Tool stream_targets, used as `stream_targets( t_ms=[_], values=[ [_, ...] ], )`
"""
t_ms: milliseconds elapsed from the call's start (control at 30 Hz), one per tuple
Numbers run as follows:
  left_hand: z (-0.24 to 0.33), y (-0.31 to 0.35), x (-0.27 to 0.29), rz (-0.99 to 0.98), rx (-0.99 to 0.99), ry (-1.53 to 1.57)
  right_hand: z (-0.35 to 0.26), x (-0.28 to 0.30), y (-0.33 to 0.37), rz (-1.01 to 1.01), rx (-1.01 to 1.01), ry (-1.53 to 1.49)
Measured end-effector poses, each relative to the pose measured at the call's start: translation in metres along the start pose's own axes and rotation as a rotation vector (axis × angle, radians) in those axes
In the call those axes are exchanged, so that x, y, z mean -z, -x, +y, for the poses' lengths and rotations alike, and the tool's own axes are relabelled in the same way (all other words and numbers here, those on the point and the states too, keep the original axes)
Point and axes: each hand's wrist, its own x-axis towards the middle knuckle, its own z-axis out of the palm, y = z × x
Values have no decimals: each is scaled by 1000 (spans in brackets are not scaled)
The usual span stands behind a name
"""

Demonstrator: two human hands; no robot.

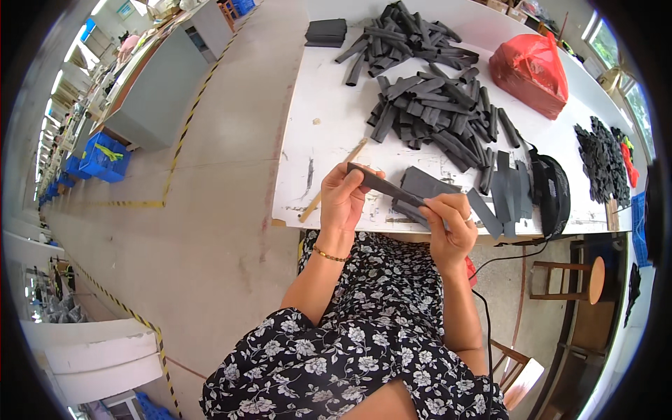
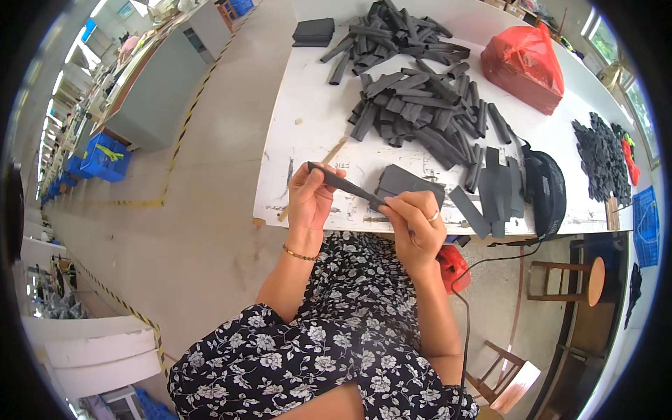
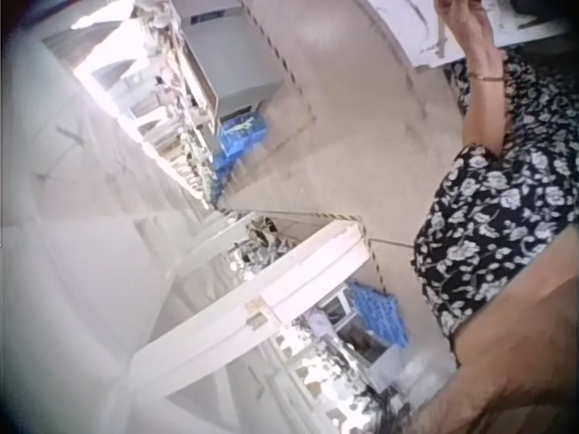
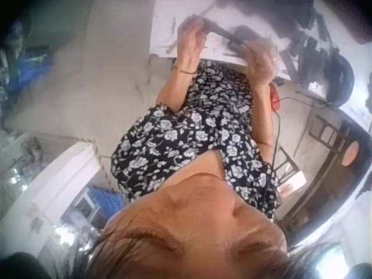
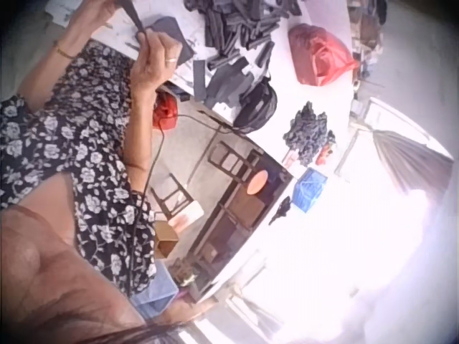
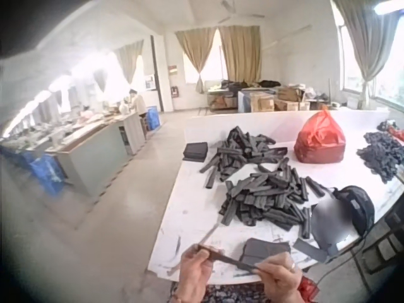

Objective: The person repeatedly picks up small, dark gray rectangular components from a pile on a white table. They insert one component into a slot on another, then place the assembled pair onto a growing stack. The process is repeated continuously throughout the clip.

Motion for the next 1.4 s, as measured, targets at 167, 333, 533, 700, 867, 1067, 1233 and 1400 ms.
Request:
stream_targets(
  t_ms=[167,333,533,700,867,1067,1233,1400],
  values=[
    [14,5,2,-27,2,-37,-1,6,2,-28,-56,-5],
    [12,5,-1,-34,-47,-64,7,8,7,-79,-381,-194],
    [-5,-1,-3,279,-7,-193,25,5,15,-131,-809,-526],
    [-22,3,8,373,122,-219,40,5,27,-80,-967,-501],
    [-44,3,17,400,286,-271,52,17,49,-19,-1067,-548],
    [-75,-37,6,238,110,-551,79,46,41,12,-1134,-240],
    [-96,-80,-35,41,86,-830,112,81,53,-29,-818,675],
    [-197,-103,-64,-276,442,-916,153,117,79,-285,-575,949]
  ],
)
